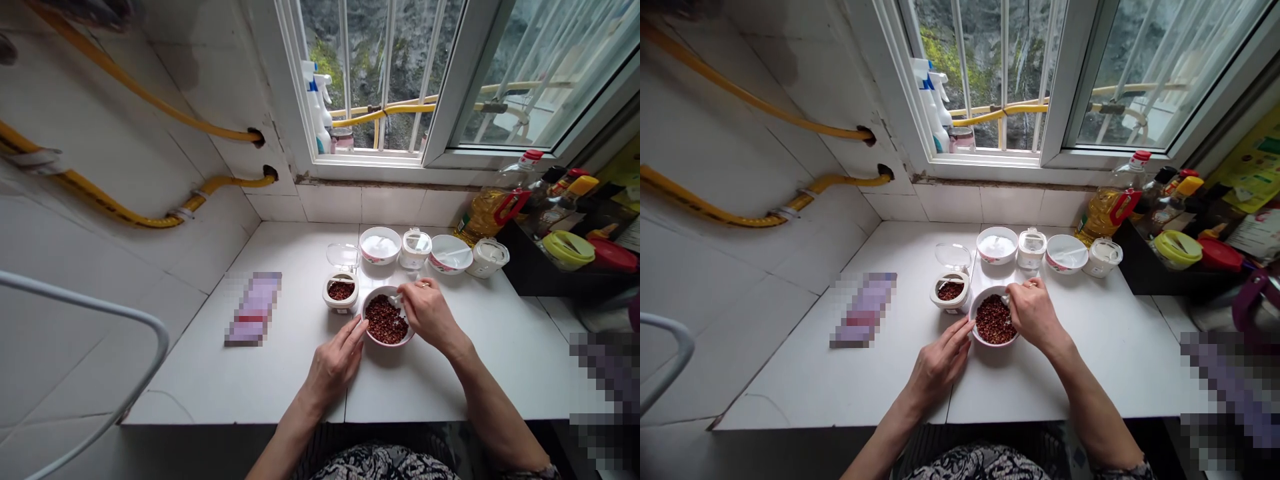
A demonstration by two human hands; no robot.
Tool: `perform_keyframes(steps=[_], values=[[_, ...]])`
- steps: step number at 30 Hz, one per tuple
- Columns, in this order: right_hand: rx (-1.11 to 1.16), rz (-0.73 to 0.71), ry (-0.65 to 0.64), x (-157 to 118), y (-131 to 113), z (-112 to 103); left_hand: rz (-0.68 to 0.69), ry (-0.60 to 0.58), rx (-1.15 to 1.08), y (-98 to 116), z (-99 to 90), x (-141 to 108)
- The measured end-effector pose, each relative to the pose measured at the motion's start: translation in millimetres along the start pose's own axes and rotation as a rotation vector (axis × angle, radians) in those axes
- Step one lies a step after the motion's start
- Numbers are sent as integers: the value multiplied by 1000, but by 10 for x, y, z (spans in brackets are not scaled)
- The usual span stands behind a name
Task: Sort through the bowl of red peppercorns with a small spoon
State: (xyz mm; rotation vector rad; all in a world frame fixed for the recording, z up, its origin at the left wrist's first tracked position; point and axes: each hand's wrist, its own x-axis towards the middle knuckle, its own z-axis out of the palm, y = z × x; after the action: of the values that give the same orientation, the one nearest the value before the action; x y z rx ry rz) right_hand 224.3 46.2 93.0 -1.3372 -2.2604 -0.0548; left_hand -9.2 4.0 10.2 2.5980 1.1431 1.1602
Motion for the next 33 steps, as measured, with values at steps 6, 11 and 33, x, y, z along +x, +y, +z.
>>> perform_keyframes(steps=[6,11,33], values=[[353,-120,-132,12,-126,-54,-3,-14,4,1,-2,-4],[278,0,-23,-14,33,-162,4,-11,4,1,-3,-3],[481,275,-91,-3,-20,20,11,-7,4,-5,-16,2]])
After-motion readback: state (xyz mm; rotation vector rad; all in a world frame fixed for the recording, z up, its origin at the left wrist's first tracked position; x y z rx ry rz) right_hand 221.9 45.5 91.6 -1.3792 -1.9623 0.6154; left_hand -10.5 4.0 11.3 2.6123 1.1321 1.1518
